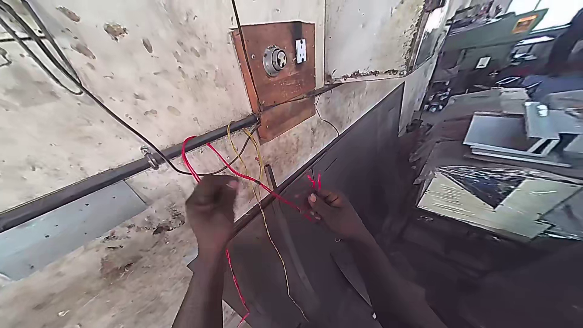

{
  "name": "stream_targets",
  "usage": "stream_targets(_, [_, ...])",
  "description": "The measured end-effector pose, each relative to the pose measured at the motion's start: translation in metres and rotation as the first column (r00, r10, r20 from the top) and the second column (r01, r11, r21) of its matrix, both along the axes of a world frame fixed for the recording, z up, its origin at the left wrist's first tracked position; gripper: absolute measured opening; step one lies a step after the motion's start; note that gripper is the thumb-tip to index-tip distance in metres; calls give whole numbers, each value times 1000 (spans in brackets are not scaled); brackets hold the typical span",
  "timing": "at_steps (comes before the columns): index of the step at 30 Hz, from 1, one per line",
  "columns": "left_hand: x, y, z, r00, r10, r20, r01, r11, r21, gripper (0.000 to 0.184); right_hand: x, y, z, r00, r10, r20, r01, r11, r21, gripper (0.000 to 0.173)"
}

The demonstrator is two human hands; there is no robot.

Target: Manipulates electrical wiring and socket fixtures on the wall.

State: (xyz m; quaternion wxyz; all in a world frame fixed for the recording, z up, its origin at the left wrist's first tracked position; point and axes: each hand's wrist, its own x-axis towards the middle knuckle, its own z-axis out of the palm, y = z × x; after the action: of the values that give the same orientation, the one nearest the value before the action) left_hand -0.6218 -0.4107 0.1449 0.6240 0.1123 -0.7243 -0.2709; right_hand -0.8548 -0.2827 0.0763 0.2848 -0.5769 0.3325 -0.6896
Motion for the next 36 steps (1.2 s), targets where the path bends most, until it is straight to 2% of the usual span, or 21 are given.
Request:
stream_targets(2, [4,-6,3,997,-17,-80,20,999,31,23,2,4,-1,999,29,-14,-29,999,39,34])
stream_targets(4, [0,4,0,997,-34,65,31,998,54,37,8,5,0,995,95,0,-95,994,56,38])
stream_targets(7, [-16,26,-5,930,-202,309,185,979,82,19,22,3,0,975,219,32,-220,975,41,38])
stream_targets(8, [-20,29,-6,906,-228,357,223,973,57,28,26,3,2,971,239,29,-240,969,50,35])
stream_targets(10, [-19,31,-5,877,-177,447,241,966,-90,37,36,6,4,974,227,-21,-224,969,107,31])
stream_targets(13, [-17,32,1,876,-87,475,222,946,-237,20,43,24,10,987,93,-132,-63,974,217,27])
stream_targets(15, [-15,29,2,879,-72,471,208,947,-246,17,41,30,14,988,63,-142,-48,993,107,23])
stream_targets(17, [-4,26,2,863,-83,498,208,957,-202,15,41,29,15,991,5,-136,-10,999,-34,15])
stream_targets(20, [5,26,-1,813,-187,552,317,936,-150,18,41,34,15,980,-88,-176,78,995,-68,17])
stream_targets(24, [10,35,-4,740,-403,538,485,875,-12,19,50,44,19,890,-216,-402,194,976,-97,21])
stream_targets(28, [7,42,-18,752,-481,451,474,870,138,17,51,53,24,825,-184,-534,172,982,-73,23])
stream_targets(30, [7,41,-21,718,-519,464,477,852,216,23,45,53,22,796,-152,-585,158,987,-42,22])
stream_targets(31, [6,37,-23,706,-528,471,489,846,215,17,42,51,20,793,-133,-594,145,989,-28,21])
stream_targets(32, [4,33,-25,699,-529,481,503,842,195,10,39,50,18,800,-105,-591,123,992,-10,20])
stream_targets(34, [-4,34,-28,749,-442,494,472,879,70,15,33,47,13,821,-21,-571,54,998,41,19])
stream_targets(36, [-13,46,-30,881,-186,435,262,958,-120,32,34,37,8,838,50,-544,-17,998,66,19])
